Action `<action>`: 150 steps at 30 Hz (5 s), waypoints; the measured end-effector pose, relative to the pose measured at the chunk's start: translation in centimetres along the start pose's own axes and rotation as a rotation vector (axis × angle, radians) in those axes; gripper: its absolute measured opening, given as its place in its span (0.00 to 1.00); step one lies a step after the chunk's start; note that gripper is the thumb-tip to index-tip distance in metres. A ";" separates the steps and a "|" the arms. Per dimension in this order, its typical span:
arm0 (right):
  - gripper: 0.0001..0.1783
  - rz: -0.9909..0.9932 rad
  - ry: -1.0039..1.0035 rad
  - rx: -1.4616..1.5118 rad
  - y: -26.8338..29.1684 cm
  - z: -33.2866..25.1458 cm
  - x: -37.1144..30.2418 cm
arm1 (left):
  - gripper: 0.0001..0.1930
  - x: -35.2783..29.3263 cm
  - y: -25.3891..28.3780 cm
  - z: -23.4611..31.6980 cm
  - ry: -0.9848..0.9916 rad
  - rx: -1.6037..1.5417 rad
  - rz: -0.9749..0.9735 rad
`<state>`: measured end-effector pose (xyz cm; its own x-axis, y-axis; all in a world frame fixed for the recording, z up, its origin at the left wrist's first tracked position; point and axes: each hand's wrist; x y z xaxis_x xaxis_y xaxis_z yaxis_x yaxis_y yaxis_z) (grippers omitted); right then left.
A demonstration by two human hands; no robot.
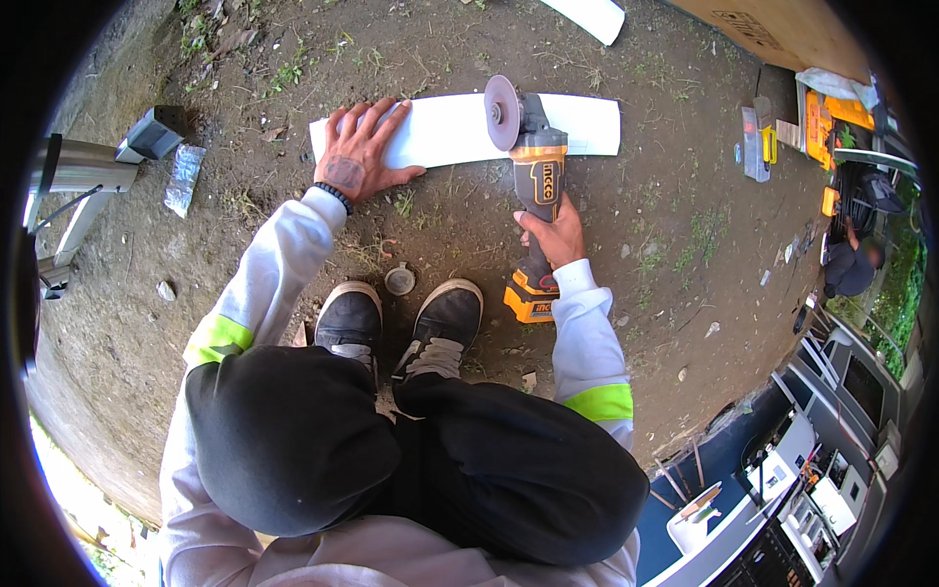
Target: The person measures and marks a white plastic trim piece using a ruler and pencil, then uses an angle grinder to cut the trim along the marked lines. The person handles the trim piece and the grinder throughout the process.
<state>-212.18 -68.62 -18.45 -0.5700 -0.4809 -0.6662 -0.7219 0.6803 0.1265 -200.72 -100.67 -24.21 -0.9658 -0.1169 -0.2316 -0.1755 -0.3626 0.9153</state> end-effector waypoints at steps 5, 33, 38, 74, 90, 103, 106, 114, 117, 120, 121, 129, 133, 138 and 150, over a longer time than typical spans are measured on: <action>0.24 0.002 -0.004 0.003 0.0 0.0 0.1 | 0.53 0.0 0.0 -0.1 -0.005 -0.001 0.000; 0.23 0.041 0.027 0.046 -0.2 0.8 -2.4 | 0.52 -0.1 0.3 0.0 -0.009 -0.007 -0.002; 0.22 0.028 0.032 0.040 -0.2 1.2 -2.1 | 0.52 0.0 0.0 -0.1 -0.028 0.010 0.064; 0.23 0.011 0.016 0.036 -0.3 1.0 -1.8 | 0.52 0.0 -0.1 0.0 -0.013 0.014 0.043; 0.23 0.020 0.002 0.009 -0.3 1.2 -2.1 | 0.52 -0.1 0.0 0.0 -0.021 0.033 0.047; 0.24 0.013 -0.003 0.028 -0.2 1.5 -2.3 | 0.52 -0.1 0.0 0.0 -0.016 0.022 0.033; 0.24 0.013 -0.001 0.021 -0.2 1.6 -2.2 | 0.52 -0.1 0.0 -0.1 -0.022 0.017 0.044; 0.23 0.007 0.007 0.020 -0.1 1.6 -2.3 | 0.52 0.0 -0.1 -0.1 -0.025 0.018 0.052; 0.24 0.006 0.009 0.014 -0.2 1.5 -2.4 | 0.52 0.0 -0.1 -0.1 -0.028 0.017 0.057; 0.24 0.003 0.013 0.015 -0.2 1.4 -2.4 | 0.52 0.0 -0.2 -0.1 -0.028 0.018 0.061; 0.24 0.004 0.014 0.014 -0.2 1.4 -2.5 | 0.52 0.0 -0.2 -0.1 -0.027 0.018 0.063; 0.24 0.010 0.007 0.017 -0.1 1.7 -2.5 | 0.53 0.0 -0.4 -0.2 -0.024 0.022 0.059; 0.24 0.009 0.006 0.020 -0.1 1.7 -2.5 | 0.53 0.1 -0.3 -0.1 -0.021 0.026 0.049; 0.25 0.011 -0.005 0.017 -0.1 1.7 -2.5 | 0.53 0.0 -0.1 -0.1 -0.023 0.020 0.051; 0.23 0.015 0.066 0.067 0.0 0.2 -2.8 | 0.52 -0.1 -0.2 -0.1 -0.028 0.011 0.068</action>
<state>-210.50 -67.21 -16.76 -0.6064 -0.5046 -0.6145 -0.6866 0.7221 0.0847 -200.58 -100.69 -24.36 -0.9804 -0.1152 -0.1595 -0.1113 -0.3441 0.9323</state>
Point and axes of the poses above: each hand's wrist, its own x-axis towards the middle knuckle, its own y-axis out of the back of the hand, z = x × y, and after that the axes turned 13 degrees about -z, right-handed
